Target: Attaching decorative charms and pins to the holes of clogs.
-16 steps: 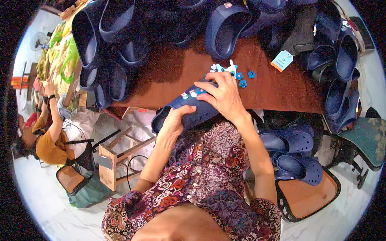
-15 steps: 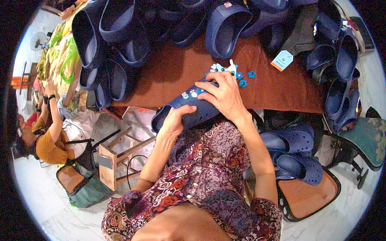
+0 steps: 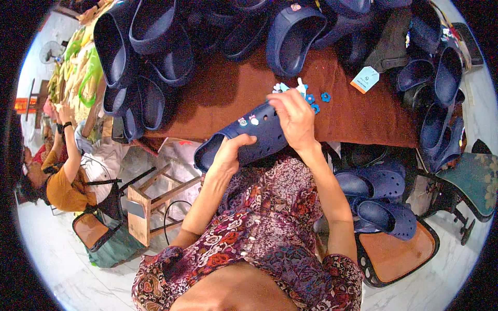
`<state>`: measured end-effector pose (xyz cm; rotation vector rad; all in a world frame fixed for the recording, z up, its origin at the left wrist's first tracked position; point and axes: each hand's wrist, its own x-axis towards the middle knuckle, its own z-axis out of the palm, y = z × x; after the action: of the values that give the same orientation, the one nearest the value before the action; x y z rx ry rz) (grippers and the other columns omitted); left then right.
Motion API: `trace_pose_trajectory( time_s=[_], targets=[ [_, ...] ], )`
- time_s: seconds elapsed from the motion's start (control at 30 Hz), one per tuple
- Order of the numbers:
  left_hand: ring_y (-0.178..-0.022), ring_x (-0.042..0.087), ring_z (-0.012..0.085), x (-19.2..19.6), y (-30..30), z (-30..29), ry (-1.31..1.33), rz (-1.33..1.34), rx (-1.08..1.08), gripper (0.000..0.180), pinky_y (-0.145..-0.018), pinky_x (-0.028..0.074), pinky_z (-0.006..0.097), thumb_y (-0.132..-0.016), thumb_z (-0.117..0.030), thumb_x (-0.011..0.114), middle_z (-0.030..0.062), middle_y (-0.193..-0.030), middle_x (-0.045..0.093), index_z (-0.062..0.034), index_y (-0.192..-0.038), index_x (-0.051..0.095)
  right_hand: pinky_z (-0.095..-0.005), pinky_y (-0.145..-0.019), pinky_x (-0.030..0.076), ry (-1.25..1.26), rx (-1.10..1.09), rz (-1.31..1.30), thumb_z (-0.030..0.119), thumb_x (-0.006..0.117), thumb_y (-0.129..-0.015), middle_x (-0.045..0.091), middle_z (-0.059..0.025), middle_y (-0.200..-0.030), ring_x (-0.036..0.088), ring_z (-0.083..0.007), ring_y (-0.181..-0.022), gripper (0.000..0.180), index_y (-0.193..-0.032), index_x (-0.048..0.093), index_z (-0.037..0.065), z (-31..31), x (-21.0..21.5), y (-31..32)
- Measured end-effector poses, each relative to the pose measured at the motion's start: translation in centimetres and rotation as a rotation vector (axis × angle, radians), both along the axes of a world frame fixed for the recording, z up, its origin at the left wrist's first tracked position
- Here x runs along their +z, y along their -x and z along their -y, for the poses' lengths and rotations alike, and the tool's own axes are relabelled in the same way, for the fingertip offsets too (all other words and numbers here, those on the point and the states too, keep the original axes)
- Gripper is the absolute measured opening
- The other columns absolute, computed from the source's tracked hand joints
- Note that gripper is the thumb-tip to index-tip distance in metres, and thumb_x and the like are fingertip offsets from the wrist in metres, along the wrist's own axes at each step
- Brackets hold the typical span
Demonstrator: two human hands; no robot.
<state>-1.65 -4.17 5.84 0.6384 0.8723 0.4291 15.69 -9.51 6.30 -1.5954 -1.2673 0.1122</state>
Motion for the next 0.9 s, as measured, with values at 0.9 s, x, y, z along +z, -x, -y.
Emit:
trace_pose_trajectory(
  time_s=[0.9],
  targets=[
    [-0.095,0.066,0.0155,-0.1,0.5,1.0,-0.084,0.02,0.195,0.038,-0.086,0.052,0.028,-0.088,-0.02,0.071,0.0093,-0.11,0.067,0.0027,-0.117,0.061,-0.0431,-0.093,0.041,0.146,0.162,0.404,0.022,0.07,-0.082,0.062,-0.0076,-0.107,0.057,-0.0282,-0.105,0.028,-0.107,0.067,0.009,0.1,1.8,1.9]
  ],
)
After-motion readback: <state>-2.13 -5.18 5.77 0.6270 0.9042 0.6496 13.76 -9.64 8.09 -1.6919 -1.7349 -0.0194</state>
